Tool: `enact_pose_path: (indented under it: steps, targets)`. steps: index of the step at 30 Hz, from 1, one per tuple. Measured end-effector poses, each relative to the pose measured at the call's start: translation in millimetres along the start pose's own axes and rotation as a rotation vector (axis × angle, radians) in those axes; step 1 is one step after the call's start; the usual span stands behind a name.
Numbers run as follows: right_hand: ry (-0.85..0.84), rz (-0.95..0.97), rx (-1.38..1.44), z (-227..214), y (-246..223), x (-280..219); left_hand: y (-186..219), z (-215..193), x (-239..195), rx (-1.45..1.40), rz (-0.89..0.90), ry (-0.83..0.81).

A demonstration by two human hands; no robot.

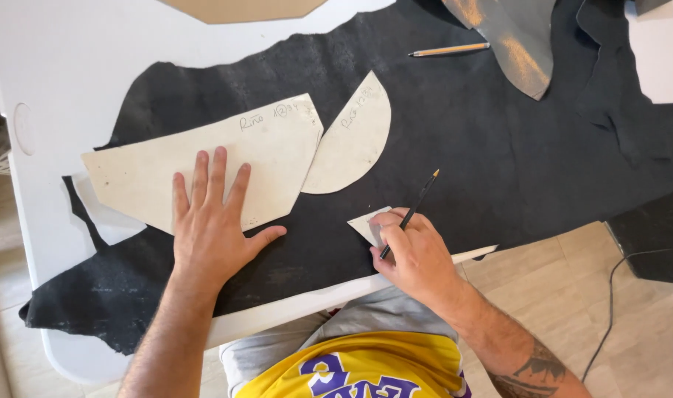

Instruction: Tracing various cardboard templates onto a large piece of black leather using a silver pen to prepare for cutting.

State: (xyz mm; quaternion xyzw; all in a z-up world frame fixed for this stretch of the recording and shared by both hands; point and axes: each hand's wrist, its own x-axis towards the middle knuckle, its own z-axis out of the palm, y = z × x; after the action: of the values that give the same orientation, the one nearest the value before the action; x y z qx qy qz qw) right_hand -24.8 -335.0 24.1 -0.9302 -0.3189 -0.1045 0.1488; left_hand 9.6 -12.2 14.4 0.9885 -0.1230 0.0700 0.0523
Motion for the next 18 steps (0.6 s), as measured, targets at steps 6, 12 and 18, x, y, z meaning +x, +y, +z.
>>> enact_pose_path:
  steps: [6,12,18]
  targets:
    - [0.496,-0.028,-0.102,-63,31,16,0,1,-2,-0.006,0.012,0.054]
    - [0.506,0.092,-0.403,-50,139,-9,-1,-3,-3,-0.048,-0.039,0.230]
    - [-0.056,-0.010,0.232,-21,73,96,-20,-33,-1,-0.096,-0.188,0.108]
